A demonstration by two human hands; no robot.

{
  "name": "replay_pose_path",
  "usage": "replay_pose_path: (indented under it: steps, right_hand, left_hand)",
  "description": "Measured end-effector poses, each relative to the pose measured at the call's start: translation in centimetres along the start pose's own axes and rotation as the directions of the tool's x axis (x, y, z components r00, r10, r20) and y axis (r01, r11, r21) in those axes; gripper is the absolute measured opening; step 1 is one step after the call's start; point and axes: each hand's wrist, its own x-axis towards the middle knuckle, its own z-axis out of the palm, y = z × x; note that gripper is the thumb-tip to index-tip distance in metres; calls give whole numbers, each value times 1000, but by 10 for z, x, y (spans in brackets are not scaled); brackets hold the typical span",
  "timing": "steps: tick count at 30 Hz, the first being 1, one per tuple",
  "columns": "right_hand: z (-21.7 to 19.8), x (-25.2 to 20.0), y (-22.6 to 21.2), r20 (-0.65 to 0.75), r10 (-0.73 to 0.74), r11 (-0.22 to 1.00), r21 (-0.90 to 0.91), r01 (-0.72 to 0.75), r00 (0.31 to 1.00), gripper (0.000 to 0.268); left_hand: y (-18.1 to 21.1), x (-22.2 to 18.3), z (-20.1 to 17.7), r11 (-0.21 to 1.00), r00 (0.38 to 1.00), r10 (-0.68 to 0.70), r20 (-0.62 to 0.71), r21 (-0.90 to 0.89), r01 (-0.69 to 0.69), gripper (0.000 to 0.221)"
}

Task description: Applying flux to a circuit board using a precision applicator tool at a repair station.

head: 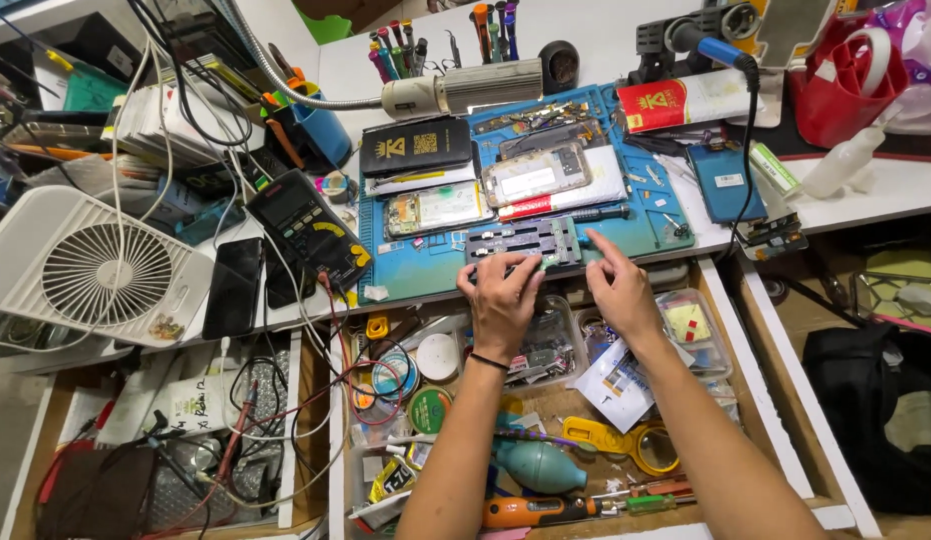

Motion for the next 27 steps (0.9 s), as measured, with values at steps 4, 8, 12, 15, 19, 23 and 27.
replay_pose_path:
  steps: [4, 8, 12, 15, 19, 23, 27]
  right_hand:
    - [6, 2, -1, -24, -64, 993, 100, 66, 998, 44]
    - [22, -7, 0, 110, -57, 914, 405, 8, 992, 30]
    - [31, -8, 9, 118, -71, 841, 542, -4, 990, 23]
    - [27, -7, 9, 117, -49, 803, 595, -30, 992, 22]
    - [22, -8, 10, 139, -9, 790, 608, -78, 990, 16]
    - [25, 0, 20, 89, -6, 784, 618, -51, 996, 16]
    - [29, 1, 25, 50, 26, 739, 672, -52, 998, 18]
  left_hand:
    - [26, 14, -33, 984, 994, -72, -82, -166, 58, 12]
    - [48, 14, -49, 538, 875, -448, 183, -726, 428, 11]
    - [46, 8, -34, 172, 752, -498, 432, -801, 573, 18]
    - [62, 19, -59, 130, 753, -423, 503, -789, 600, 30]
    - [40, 3, -33, 153, 740, -415, 529, -762, 630, 30]
    - [36, 7, -36, 133, 773, -445, 453, -820, 557, 22]
    - [40, 9, -43, 159, 795, -443, 415, -836, 525, 29]
